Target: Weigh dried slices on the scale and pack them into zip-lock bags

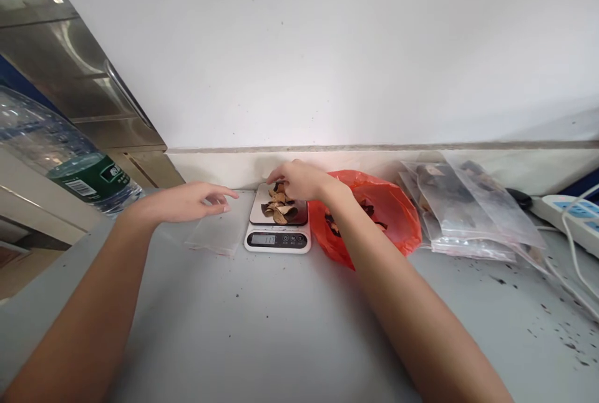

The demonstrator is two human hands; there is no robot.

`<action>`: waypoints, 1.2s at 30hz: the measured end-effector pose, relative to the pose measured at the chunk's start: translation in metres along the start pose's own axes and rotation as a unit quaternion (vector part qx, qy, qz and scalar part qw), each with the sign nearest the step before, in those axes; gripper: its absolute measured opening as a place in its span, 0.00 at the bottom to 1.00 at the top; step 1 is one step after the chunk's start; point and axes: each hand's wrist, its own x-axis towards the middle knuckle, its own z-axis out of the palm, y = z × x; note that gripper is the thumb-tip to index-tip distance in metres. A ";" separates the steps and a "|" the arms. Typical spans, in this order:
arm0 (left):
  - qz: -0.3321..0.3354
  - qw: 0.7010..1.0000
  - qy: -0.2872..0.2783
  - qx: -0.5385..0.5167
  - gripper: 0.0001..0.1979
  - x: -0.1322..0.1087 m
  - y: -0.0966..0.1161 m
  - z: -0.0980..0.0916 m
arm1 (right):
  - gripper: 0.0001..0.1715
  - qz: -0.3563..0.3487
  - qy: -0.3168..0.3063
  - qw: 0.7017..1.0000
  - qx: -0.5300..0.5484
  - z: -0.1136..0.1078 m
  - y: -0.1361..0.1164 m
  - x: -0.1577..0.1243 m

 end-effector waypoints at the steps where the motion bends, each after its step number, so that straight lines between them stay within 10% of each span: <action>1: -0.007 1.000 -0.011 0.003 0.31 -0.001 -0.002 0.000 | 0.36 -0.002 -0.013 1.000 -0.010 0.001 0.000 0.001; 36: -0.037 0.993 -0.113 0.022 0.34 0.001 0.004 -0.001 | 0.16 -0.009 0.126 0.989 0.079 -0.032 0.007 -0.044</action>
